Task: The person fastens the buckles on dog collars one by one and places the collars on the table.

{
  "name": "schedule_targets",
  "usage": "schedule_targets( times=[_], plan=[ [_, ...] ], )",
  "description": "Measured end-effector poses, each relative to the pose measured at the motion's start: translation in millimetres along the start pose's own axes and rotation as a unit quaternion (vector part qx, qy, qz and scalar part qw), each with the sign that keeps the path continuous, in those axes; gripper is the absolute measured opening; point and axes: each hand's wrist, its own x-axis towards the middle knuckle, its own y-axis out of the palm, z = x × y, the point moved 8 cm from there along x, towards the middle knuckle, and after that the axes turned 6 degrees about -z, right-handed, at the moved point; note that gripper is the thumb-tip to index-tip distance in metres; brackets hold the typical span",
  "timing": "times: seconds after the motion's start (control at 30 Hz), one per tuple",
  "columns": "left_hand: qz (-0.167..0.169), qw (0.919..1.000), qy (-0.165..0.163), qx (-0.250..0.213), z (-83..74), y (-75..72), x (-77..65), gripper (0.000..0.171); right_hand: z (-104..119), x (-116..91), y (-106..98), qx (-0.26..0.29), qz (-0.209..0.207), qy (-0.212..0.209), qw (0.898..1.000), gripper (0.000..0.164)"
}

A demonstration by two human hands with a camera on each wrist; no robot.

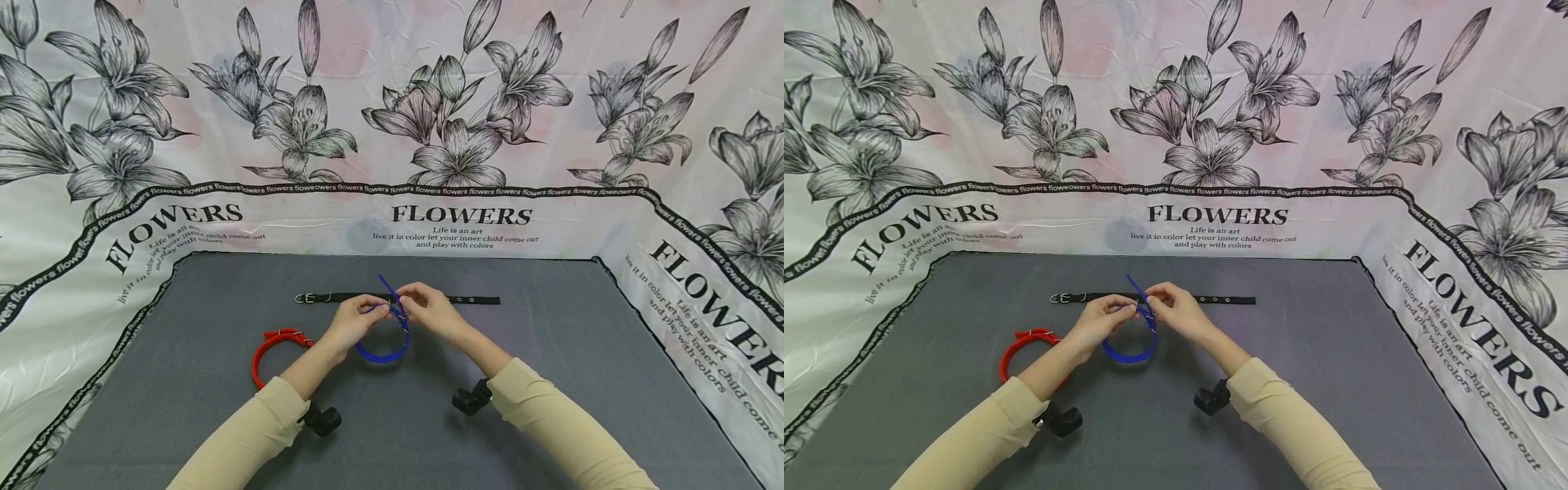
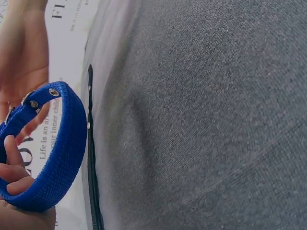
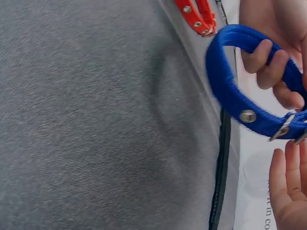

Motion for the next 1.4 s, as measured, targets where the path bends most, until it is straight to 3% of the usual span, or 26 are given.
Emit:
schedule_targets(
  times=[0.23,0.5,0.73,0.87,1.1,1.4],
  plan=[
    [0.019,0.9997,-0.009,0.015,2.3,6.2,-2.0,0.022,8.2,4.6,-2.9,-0.002,-0.010,-0.020,1.000,0.037],
    [0.042,0.9986,0.001,0.031,3.2,10.9,-2.0,0.025,13.7,5.2,-2.5,-0.013,-0.020,-0.017,1.000,0.031],
    [0.042,0.9964,-0.005,0.073,6.2,12.1,-1.8,0.035,38.6,-8.8,-2.5,-0.023,-0.015,-0.020,0.999,0.028],
    [0.035,0.9966,-0.005,0.074,6.5,11.6,-1.3,0.032,42.9,-10.8,-2.4,-0.027,-0.009,-0.028,0.999,0.027],
    [0.028,0.9978,0.014,0.058,2.6,9.6,-1.0,0.025,19.9,3.2,-5.0,-0.013,-0.005,-0.039,0.999,0.025],
    [0.021,0.9988,0.018,0.039,-0.4,5.0,-3.8,0.023,18.4,1.8,-6.0,-0.066,0.009,-0.055,0.996,0.015]
  ],
)
